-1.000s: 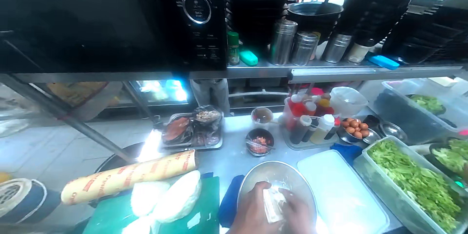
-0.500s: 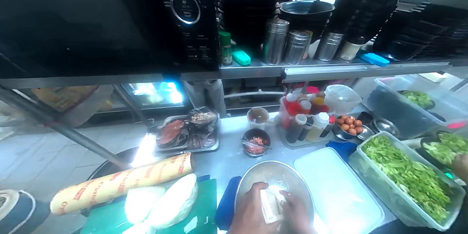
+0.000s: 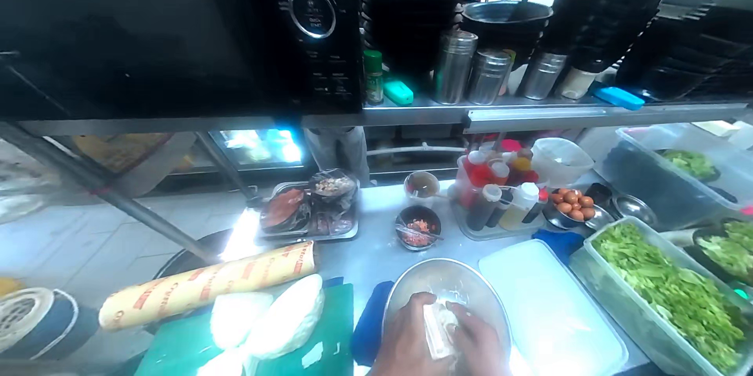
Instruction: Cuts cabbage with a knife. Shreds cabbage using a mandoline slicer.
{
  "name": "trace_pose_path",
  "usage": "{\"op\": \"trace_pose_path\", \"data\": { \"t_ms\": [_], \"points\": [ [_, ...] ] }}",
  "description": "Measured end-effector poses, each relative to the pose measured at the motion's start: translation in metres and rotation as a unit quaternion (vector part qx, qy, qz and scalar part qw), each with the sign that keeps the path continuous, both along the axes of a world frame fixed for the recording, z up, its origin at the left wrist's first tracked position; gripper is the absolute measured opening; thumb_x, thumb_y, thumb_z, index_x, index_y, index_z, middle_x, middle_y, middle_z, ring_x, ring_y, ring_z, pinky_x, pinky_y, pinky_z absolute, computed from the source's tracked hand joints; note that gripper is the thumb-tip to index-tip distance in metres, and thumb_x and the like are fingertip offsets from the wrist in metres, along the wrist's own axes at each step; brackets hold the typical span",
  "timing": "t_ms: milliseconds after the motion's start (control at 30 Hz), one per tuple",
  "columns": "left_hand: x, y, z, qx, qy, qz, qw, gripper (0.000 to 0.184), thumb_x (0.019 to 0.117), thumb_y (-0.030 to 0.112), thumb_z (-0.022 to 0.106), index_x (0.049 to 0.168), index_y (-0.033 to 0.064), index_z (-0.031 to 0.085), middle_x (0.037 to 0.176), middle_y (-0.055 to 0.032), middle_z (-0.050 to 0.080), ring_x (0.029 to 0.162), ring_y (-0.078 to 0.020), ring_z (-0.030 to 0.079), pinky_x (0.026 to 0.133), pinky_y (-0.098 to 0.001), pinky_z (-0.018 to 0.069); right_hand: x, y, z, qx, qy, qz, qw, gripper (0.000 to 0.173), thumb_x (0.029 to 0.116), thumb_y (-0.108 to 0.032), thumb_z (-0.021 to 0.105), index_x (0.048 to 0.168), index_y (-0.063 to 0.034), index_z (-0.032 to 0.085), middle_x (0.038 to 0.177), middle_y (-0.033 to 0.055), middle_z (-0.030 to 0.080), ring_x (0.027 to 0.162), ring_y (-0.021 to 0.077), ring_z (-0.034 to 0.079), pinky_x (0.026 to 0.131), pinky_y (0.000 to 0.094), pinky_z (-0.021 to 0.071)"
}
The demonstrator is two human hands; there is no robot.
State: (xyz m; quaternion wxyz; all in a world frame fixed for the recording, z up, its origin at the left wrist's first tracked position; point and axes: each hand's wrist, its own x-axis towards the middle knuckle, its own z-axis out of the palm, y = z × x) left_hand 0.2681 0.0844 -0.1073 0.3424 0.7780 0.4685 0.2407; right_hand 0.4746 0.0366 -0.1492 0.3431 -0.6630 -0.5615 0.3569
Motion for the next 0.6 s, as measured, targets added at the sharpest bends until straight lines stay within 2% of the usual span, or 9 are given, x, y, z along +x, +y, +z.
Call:
{"op": "trace_pose_path", "data": {
  "t_ms": [67, 167, 233, 333, 400, 467, 533, 600],
  "points": [
    [-0.001, 0.002, -0.005, 0.007, -0.007, 0.002, 1.000, 0.105, 0.0613, 0.058, 0.091, 0.145, 0.0157, 0.045, 0.124, -0.0023, 0.068, 0.108, -0.0126, 0.068, 0.094, -0.0417, 0.0597, 0.004, 0.004, -0.020, -0.005, -0.015, -0.011, 1.000, 0.038, 0.0990, -0.021, 0.064, 0.136, -0.0196, 0.068, 0.135, -0.0015, 0.068, 0.121, 0.0083, 0.065, 0.107, 0.0360, 0.0542],
    [-0.002, 0.003, -0.004, 0.009, -0.003, -0.004, 1.000, 0.104, 0.0617, 0.058, 0.091, 0.145, 0.0157, 0.045, 0.125, -0.0031, 0.067, 0.108, -0.0140, 0.068, 0.095, -0.0422, 0.0590, 0.023, 0.012, -0.058, -0.086, -0.079, -0.018, 0.993, 0.041, 0.0973, -0.024, 0.064, 0.138, -0.0185, 0.067, 0.129, 0.0060, 0.071, 0.114, 0.0192, 0.069, 0.103, 0.0470, 0.0543],
    [0.000, 0.002, 0.001, 0.001, 0.003, -0.004, 1.000, 0.104, 0.0618, 0.057, 0.091, 0.146, 0.0152, 0.045, 0.125, -0.0038, 0.068, 0.108, -0.0155, 0.068, 0.095, -0.0435, 0.0586, 0.019, 0.011, -0.041, -0.070, -0.071, -0.013, 0.995, 0.041, 0.0975, -0.026, 0.066, 0.137, -0.0193, 0.067, 0.128, 0.0038, 0.072, 0.112, 0.0160, 0.070, 0.102, 0.0441, 0.0554],
    [0.003, 0.003, 0.001, -0.003, 0.001, -0.001, 1.000, 0.105, 0.0601, 0.057, 0.091, 0.145, 0.0158, 0.045, 0.124, -0.0033, 0.068, 0.107, -0.0153, 0.068, 0.093, -0.0433, 0.0591, 0.004, 0.005, -0.008, 0.000, -0.014, 0.000, 1.000, 0.040, 0.0976, -0.016, 0.064, 0.137, -0.0198, 0.068, 0.136, -0.0016, 0.068, 0.122, 0.0080, 0.065, 0.108, 0.0365, 0.0540],
    [0.003, 0.004, -0.002, -0.001, -0.003, -0.004, 1.000, 0.105, 0.0606, 0.058, 0.091, 0.145, 0.0169, 0.045, 0.125, -0.0018, 0.067, 0.108, -0.0136, 0.067, 0.094, -0.0418, 0.0590, 0.012, 0.007, -0.034, -0.013, -0.031, -0.010, 0.999, 0.038, 0.0992, -0.021, 0.064, 0.137, -0.0197, 0.068, 0.135, -0.0009, 0.069, 0.120, 0.0088, 0.066, 0.107, 0.0370, 0.0543],
    [0.002, 0.004, -0.001, 0.002, 0.000, -0.010, 1.000, 0.104, 0.0618, 0.058, 0.090, 0.145, 0.0161, 0.045, 0.125, -0.0022, 0.067, 0.108, -0.0133, 0.068, 0.095, -0.0416, 0.0588, 0.030, 0.011, -0.068, -0.073, -0.062, -0.016, 0.995, 0.040, 0.0986, -0.029, 0.065, 0.137, -0.0201, 0.068, 0.126, 0.0038, 0.072, 0.111, 0.0156, 0.070, 0.102, 0.0442, 0.0556],
    [0.002, 0.005, 0.003, -0.001, 0.005, -0.011, 1.000, 0.103, 0.0623, 0.058, 0.090, 0.146, 0.0156, 0.045, 0.126, -0.0031, 0.067, 0.109, -0.0145, 0.068, 0.095, -0.0424, 0.0585, 0.038, 0.016, -0.071, -0.107, -0.069, -0.009, 0.992, 0.040, 0.0985, -0.030, 0.065, 0.138, -0.0225, 0.067, 0.123, 0.0040, 0.074, 0.107, 0.0172, 0.071, 0.099, 0.0463, 0.0563],
    [0.003, 0.005, 0.001, -0.001, 0.008, -0.008, 1.000, 0.104, 0.0613, 0.059, 0.090, 0.145, 0.0168, 0.045, 0.124, -0.0022, 0.067, 0.108, -0.0141, 0.068, 0.094, -0.0422, 0.0588, 0.034, 0.016, -0.059, -0.117, -0.067, -0.006, 0.991, 0.040, 0.0980, -0.023, 0.064, 0.137, -0.0235, 0.067, 0.123, 0.0034, 0.074, 0.107, 0.0174, 0.071, 0.099, 0.0466, 0.0563]
  ]
}}
